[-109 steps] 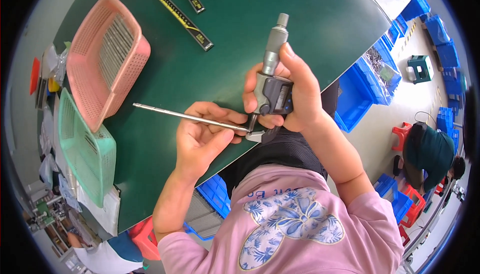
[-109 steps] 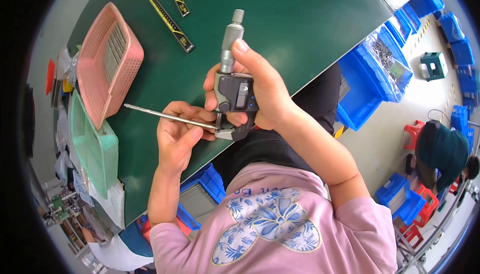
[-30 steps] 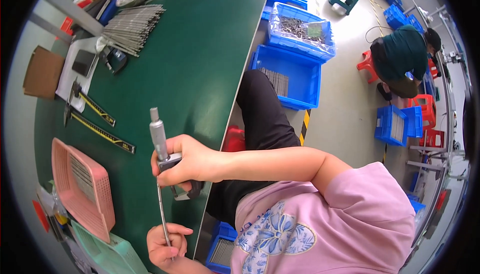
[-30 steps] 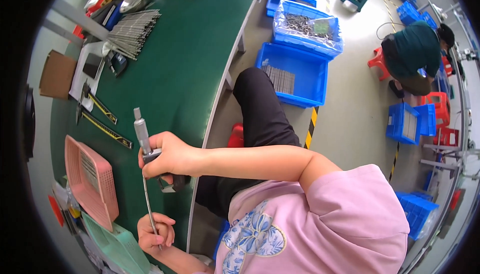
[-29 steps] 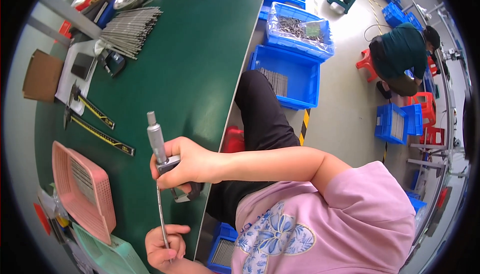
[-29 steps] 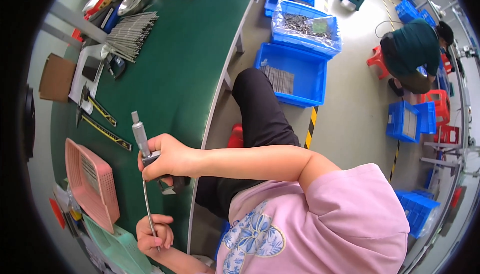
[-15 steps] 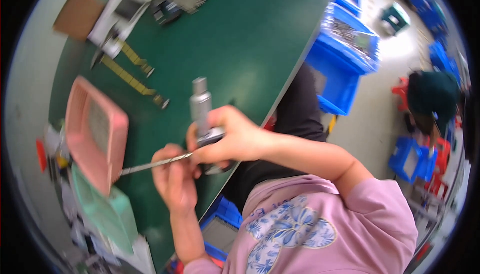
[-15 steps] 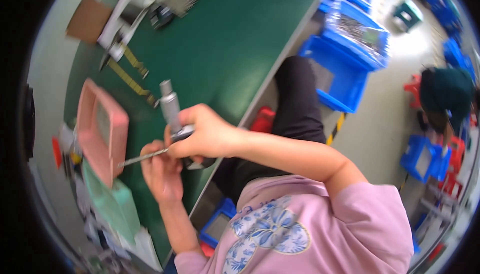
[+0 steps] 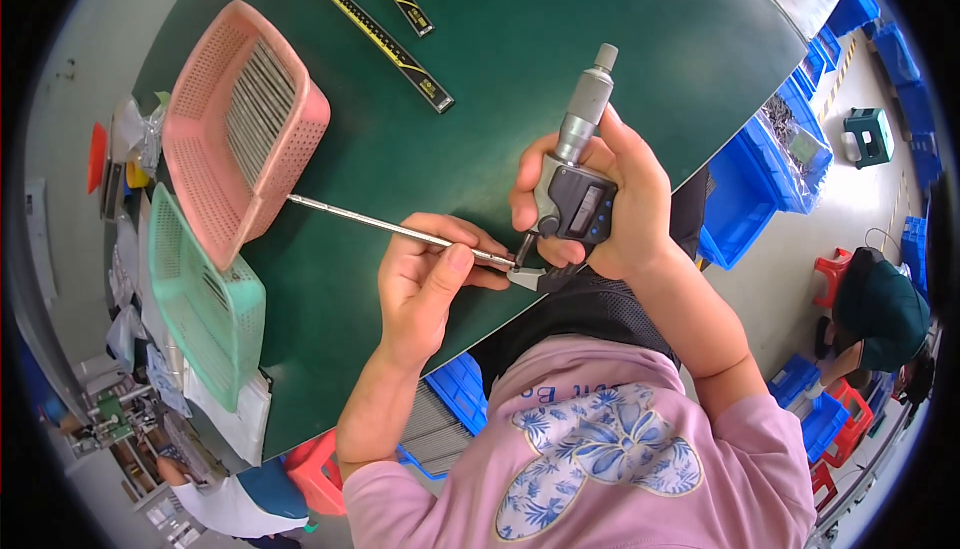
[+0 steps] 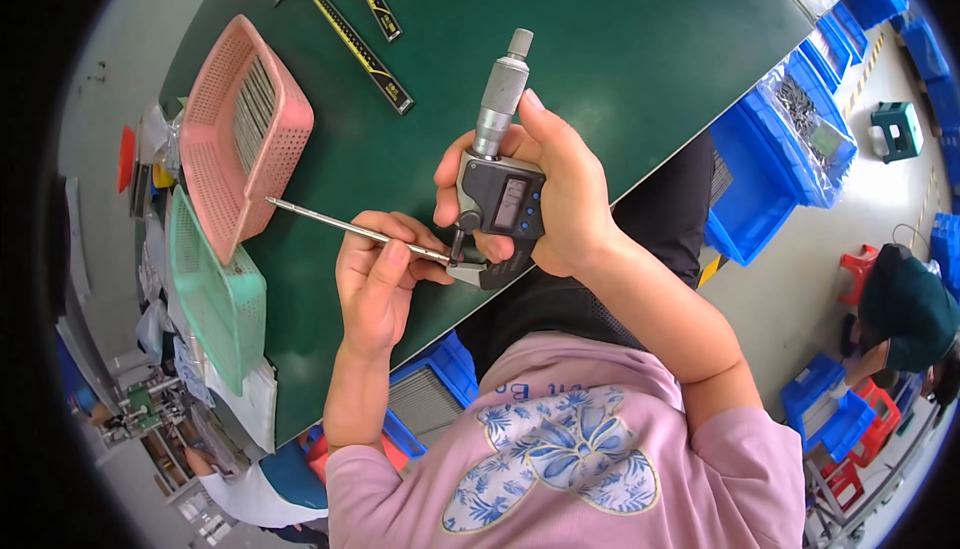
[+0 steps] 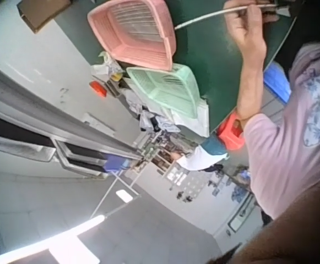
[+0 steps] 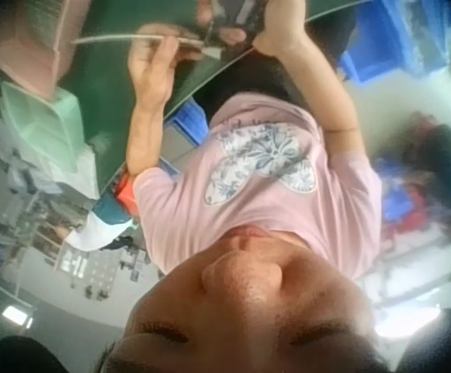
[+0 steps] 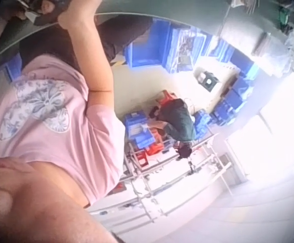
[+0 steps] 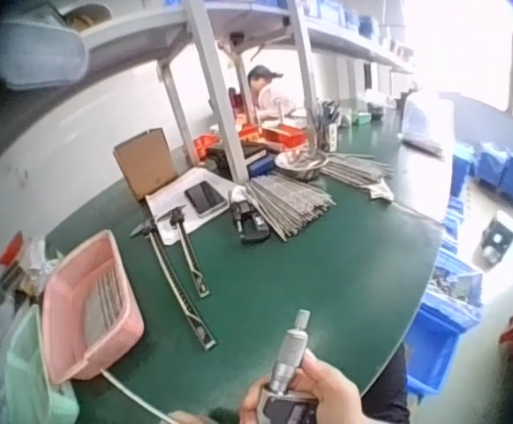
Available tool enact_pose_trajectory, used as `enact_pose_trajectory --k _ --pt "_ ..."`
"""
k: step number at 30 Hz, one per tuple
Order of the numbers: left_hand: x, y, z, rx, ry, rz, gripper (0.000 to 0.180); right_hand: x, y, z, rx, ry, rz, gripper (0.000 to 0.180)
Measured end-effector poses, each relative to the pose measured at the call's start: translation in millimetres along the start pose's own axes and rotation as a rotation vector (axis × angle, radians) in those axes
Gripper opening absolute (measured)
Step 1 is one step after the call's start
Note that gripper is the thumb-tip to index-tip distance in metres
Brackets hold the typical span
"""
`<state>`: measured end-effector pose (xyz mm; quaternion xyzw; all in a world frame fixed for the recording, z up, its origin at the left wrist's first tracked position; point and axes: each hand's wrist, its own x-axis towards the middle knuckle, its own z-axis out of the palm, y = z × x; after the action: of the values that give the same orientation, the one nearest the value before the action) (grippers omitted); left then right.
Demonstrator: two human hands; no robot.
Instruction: Measuring the dimensions of metal rods using a digital micrometer for quality control.
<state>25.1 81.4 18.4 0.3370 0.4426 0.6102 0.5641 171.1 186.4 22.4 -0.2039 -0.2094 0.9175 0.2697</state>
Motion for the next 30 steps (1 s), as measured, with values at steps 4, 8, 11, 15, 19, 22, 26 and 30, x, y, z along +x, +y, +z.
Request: enact_pose_trajectory --k 4,8,11,15,19,22,26,30 --pt "0.4 1.0 -0.3 0.000 -0.017 -0.016 0.014 0.6 -1.1 0.6 0.011 -0.018 0.019 0.067" --pt "1.4 3.5 -1.3 0.013 -0.028 -0.052 0.014 0.7 -2.1 -0.2 -0.011 -0.008 0.011 0.067" --pt "1.5 4.0 -0.4 0.028 -0.033 -0.057 0.014 1.0 -1.6 -0.4 0.007 -0.022 0.011 0.067" --pt "1.2 2.8 0.3 0.029 -0.037 -0.065 0.015 0.8 -1.1 0.6 0.004 -0.015 0.008 0.066" --pt "1.5 2.4 -0.1 0.023 -0.024 -0.072 0.015 0.4 -0.6 1.5 -0.054 0.001 -0.014 0.063" --pt "1.7 0.6 -0.7 -0.008 -0.025 -0.077 0.014 -0.8 -0.7 1.9 -0.072 0.026 -0.026 0.061" --pt "-0.2 2.5 -0.4 -0.002 -0.022 -0.079 0.017 -0.6 0.7 3.6 -0.095 0.036 -0.057 0.060" --pt "-1.9 0.1 -1.8 0.041 -0.012 -0.067 0.020 -1.2 1.5 3.5 -0.097 0.043 -0.053 0.059"
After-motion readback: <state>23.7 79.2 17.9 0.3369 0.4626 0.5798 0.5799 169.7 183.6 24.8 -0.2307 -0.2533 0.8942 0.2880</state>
